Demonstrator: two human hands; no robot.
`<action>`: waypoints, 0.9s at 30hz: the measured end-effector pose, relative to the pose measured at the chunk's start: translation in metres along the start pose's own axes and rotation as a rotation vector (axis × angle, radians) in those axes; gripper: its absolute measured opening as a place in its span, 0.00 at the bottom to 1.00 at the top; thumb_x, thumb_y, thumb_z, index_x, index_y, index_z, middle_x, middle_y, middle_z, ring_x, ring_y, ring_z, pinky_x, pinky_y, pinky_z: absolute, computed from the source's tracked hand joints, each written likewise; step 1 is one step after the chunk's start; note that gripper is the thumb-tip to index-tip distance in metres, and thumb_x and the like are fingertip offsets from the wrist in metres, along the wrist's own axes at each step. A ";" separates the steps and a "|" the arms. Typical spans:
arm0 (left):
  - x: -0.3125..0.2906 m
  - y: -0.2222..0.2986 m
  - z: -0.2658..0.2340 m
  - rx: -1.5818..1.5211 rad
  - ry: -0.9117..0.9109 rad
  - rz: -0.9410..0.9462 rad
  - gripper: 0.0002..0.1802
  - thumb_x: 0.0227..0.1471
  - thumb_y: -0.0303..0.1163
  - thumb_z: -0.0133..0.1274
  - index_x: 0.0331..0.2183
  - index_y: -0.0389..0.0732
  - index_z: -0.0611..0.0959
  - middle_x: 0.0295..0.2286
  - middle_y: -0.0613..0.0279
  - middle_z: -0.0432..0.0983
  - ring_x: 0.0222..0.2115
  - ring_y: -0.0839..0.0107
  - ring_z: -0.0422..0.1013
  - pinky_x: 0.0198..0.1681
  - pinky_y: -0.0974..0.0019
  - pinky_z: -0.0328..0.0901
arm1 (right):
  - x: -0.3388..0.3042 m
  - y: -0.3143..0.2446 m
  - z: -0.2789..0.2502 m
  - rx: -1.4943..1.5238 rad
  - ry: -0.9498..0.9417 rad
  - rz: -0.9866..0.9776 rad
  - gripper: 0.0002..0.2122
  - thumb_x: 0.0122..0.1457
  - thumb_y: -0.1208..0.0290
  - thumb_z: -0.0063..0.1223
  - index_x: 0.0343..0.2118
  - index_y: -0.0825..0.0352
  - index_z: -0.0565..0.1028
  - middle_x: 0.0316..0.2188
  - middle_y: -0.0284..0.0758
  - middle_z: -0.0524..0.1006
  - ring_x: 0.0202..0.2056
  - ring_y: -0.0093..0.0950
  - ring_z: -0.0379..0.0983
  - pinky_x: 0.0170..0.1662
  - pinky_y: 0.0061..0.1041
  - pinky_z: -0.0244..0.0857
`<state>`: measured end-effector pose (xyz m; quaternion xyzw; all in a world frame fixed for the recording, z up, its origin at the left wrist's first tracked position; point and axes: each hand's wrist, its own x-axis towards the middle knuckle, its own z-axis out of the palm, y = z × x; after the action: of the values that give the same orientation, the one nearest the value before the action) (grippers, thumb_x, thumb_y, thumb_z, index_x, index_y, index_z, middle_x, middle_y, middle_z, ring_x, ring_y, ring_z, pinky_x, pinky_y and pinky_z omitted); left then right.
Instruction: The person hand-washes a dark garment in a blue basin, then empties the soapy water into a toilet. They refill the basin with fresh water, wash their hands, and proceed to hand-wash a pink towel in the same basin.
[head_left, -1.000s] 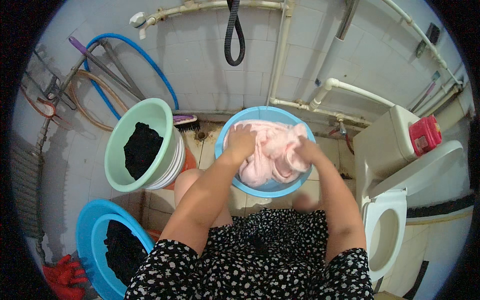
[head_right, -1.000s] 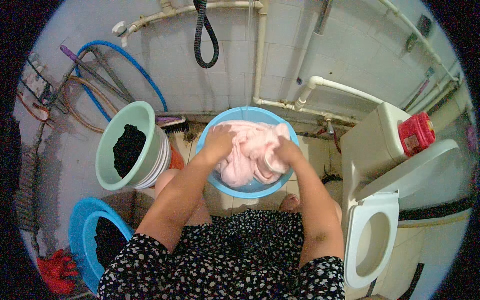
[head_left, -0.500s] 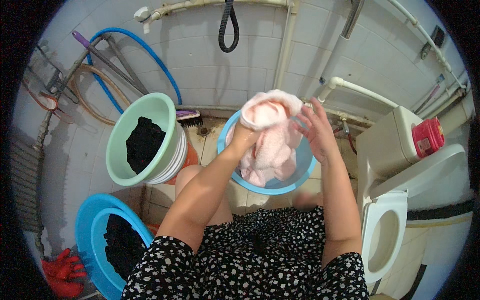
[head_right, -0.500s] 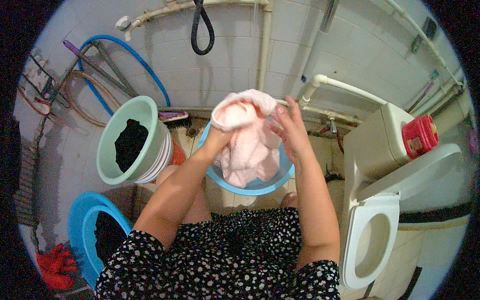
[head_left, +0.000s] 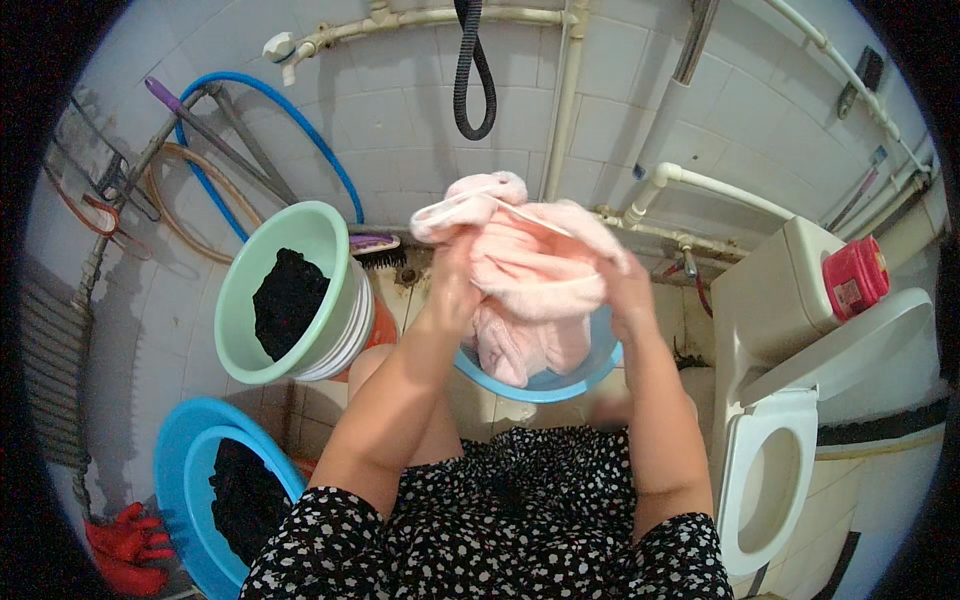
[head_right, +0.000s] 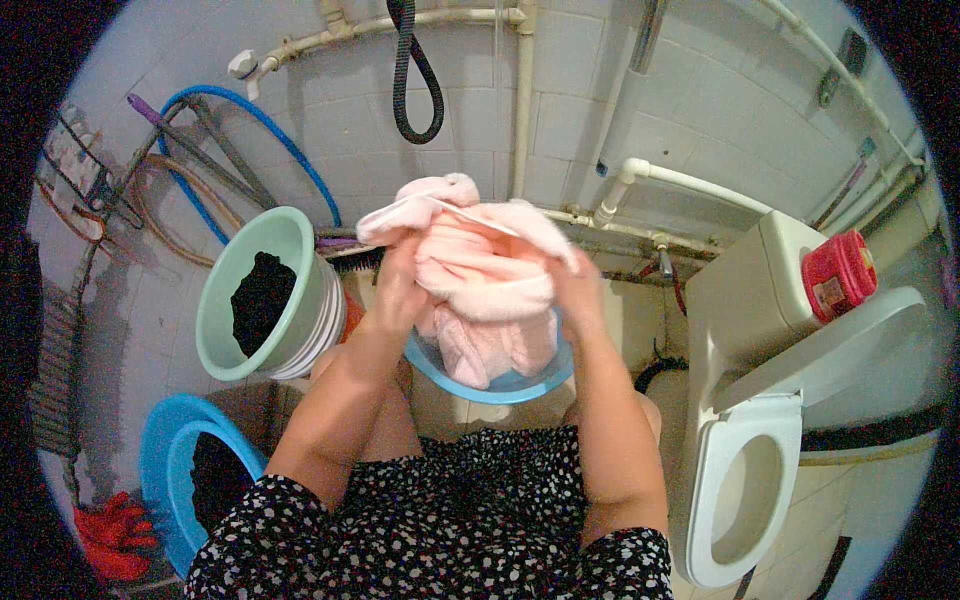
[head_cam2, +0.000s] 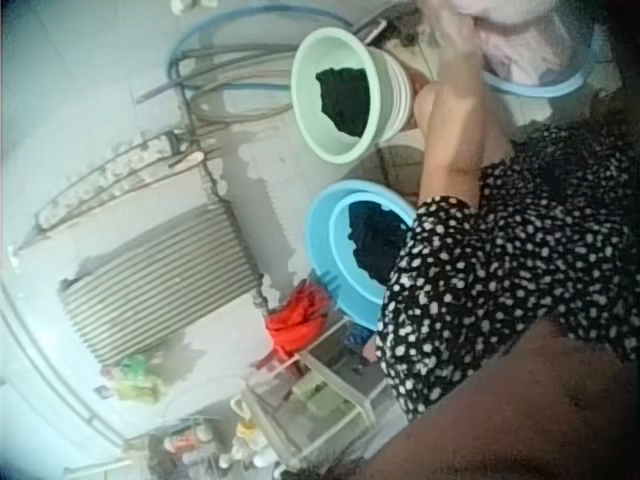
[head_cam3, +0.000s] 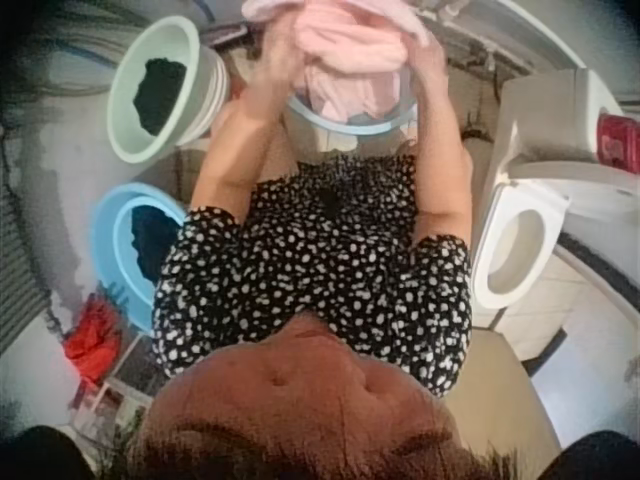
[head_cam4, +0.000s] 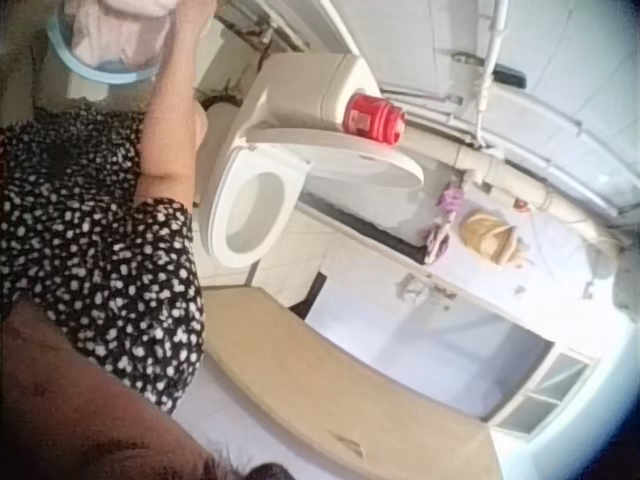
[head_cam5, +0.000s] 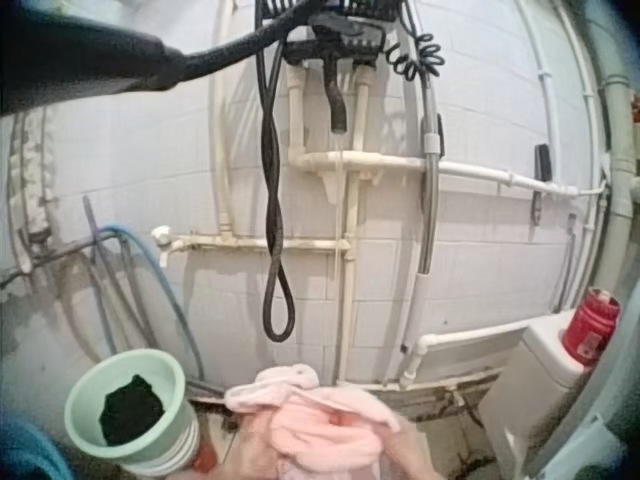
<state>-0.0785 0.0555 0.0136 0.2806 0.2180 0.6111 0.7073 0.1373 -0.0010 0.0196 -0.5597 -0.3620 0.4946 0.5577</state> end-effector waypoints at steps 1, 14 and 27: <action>0.000 0.006 0.001 -0.111 0.025 -0.039 0.18 0.55 0.36 0.44 0.46 0.40 0.69 0.44 0.58 0.68 0.46 0.65 0.66 0.50 0.61 0.62 | -0.002 -0.008 -0.008 0.232 0.031 0.010 0.14 0.56 0.74 0.45 0.46 0.69 0.67 0.40 0.37 0.73 0.41 0.27 0.70 0.44 0.27 0.64; 0.013 0.003 -0.021 1.168 0.318 0.741 0.20 0.38 0.30 0.58 0.39 0.42 0.77 0.46 0.59 0.61 0.47 0.61 0.55 0.53 0.60 0.50 | -0.007 -0.046 -0.049 0.667 0.068 -0.366 0.14 0.59 0.71 0.40 0.47 0.67 0.65 0.44 0.37 0.70 0.47 0.30 0.66 0.50 0.28 0.60; -0.008 0.090 -0.001 0.344 -0.103 -0.299 0.22 0.49 0.32 0.51 0.46 0.35 0.70 0.43 0.53 0.70 0.44 0.64 0.68 0.47 0.63 0.64 | 0.027 -0.031 -0.095 0.326 0.346 -0.068 0.13 0.56 0.72 0.41 0.44 0.68 0.68 0.41 0.37 0.72 0.41 0.30 0.69 0.43 0.29 0.63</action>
<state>-0.1470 0.0566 0.0727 0.3923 0.3219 0.4381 0.7420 0.2395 0.0029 0.0355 -0.5263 -0.1951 0.4242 0.7106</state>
